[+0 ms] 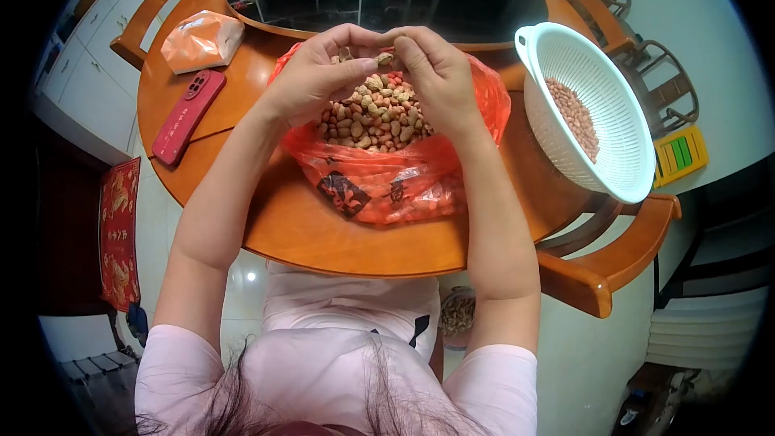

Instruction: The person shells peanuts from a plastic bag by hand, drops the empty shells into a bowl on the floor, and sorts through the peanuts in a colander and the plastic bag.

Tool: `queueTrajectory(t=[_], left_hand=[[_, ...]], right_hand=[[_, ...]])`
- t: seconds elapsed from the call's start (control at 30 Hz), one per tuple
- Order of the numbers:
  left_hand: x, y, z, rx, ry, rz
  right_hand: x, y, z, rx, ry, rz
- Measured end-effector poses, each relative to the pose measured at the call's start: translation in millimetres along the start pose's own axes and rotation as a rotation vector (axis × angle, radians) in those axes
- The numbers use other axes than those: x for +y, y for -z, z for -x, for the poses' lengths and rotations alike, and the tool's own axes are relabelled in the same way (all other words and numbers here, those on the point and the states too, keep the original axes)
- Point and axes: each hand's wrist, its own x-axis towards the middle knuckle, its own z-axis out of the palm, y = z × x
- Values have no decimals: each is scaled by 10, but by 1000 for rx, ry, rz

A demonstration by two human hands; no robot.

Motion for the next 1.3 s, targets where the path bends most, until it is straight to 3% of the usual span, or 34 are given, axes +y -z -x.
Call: queueTrajectory(t=[0.2, 0.3, 0.4, 0.53, 0.7, 0.83, 0.93, 1.3], left_hand=[[-88, -101, -53, 102, -372, -495], [-49, -92, -29, 112, -448, -826], [-54, -87, -37, 116, -518, -870], [-53, -144, -24, 153, -442, -689], [-43, -173, -15, 166, -568, -677], [-20, -186, -2, 160, -285, -287], [-39, -224, 4, 119, -266, -175], [-70, -201, -8, 121, -206, -174]], right_hand=[[-50, 172, -31, 97, -278, -276], [-86, 166, -58, 139, -316, -483], [-63, 187, -55, 134, -349, -563], [60, 286, -35, -16, -312, -626], [-79, 240, -18, -36, -289, -214], [-144, 99, 8, -25, -192, -71], [-78, 76, 3, -14, -203, -4], [-62, 109, 10, -43, -178, 56]])
